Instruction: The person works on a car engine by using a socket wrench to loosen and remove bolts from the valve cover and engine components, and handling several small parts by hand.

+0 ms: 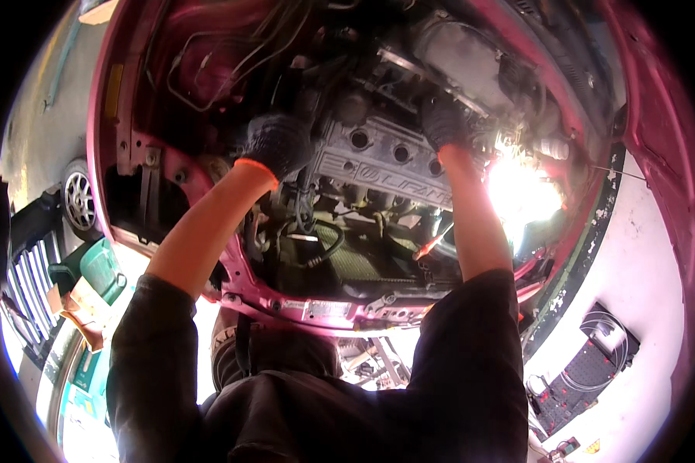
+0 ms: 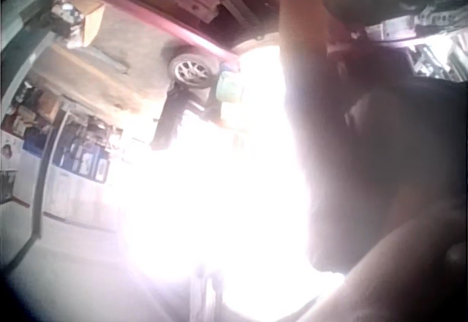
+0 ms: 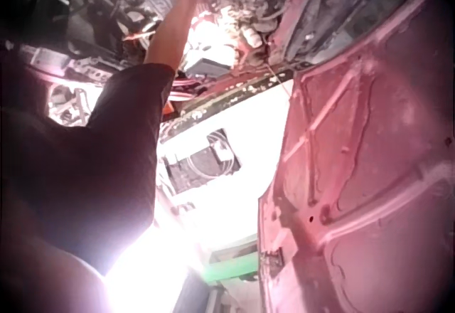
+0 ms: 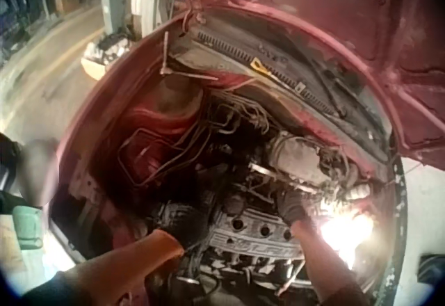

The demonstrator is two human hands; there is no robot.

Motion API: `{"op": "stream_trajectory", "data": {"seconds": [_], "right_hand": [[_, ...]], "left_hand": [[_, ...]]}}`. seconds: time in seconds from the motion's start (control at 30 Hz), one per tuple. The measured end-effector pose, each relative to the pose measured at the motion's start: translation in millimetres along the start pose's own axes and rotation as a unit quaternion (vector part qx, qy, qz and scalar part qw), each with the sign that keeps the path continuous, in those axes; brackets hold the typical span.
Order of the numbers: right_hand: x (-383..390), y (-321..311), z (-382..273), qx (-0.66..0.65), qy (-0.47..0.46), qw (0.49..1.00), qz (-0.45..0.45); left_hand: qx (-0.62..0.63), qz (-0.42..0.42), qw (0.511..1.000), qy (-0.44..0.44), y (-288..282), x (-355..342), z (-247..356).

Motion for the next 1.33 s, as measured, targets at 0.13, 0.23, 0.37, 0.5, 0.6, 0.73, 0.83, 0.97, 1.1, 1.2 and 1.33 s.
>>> {"op": "stream_trajectory", "data": {"seconds": [0.13, 0.23, 0.37, 0.5, 0.6, 0.73, 0.83, 0.97, 1.1, 1.2, 1.33], "right_hand": [[6.5, 21.4, 26.1, -0.092, 0.063, 0.993, -0.035], [5.2, 21.3, 21.8, -0.180, 0.142, 0.966, -0.119], [14.4, 43.7, 33.8, -0.159, 0.165, 0.968, -0.099], [5.2, 1.2, 11.2, -0.190, 0.212, 0.955, -0.082], [16.2, -12.3, -5.0, -0.138, 0.109, 0.979, -0.107], [0.5, 47.0, 34.1, -0.170, 0.083, 0.974, -0.123], [34.7, -7.1, 0.6, -0.240, 0.055, 0.964, -0.104], [142.6, -2.7, -61.6, -0.255, 0.042, 0.966, 0.019], [287.9, 30.8, -195.8, -0.709, 0.043, 0.701, -0.066], [334.4, -32.9, -282.0, -0.832, 0.150, 0.522, -0.114], [370.6, -12.1, -349.6, -0.828, 0.149, 0.530, -0.104]], "left_hand": [[0.020, 0.016, 0.999, 0.028, 14.3, -19.7, -3.4], [0.042, 0.025, 0.999, 0.012, 24.0, -16.1, -5.9], [0.088, 0.058, 0.994, 0.018, 4.7, -4.9, -1.4], [0.060, 0.064, 0.996, -0.008, -1.3, -8.6, -7.1], [0.020, 0.065, 0.997, 0.030, 0.8, -0.8, 5.1], [-0.030, 0.160, 0.983, 0.080, 3.6, -13.3, 6.0], [0.043, 0.007, 0.999, 0.025, -9.7, -4.0, 5.3], [0.040, 0.012, 0.999, -0.003, -10.8, -10.5, -6.1], [0.043, 0.000, 0.999, 0.020, -9.2, -13.5, 4.6], [0.035, -0.050, 0.998, 0.003, -14.3, -13.6, 0.5], [-0.420, 0.022, 0.904, 0.076, 12.2, -37.9, 58.4]]}}
Point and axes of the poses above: each hand's wrist, its own x-axis away from the middle knuckle, its own y-axis out of the palm, z = x × y, the point moved 7 cm from there along -x, towards the middle knuckle, and after that the axes turned 15 degrees about -z, right-handed, at the moved point
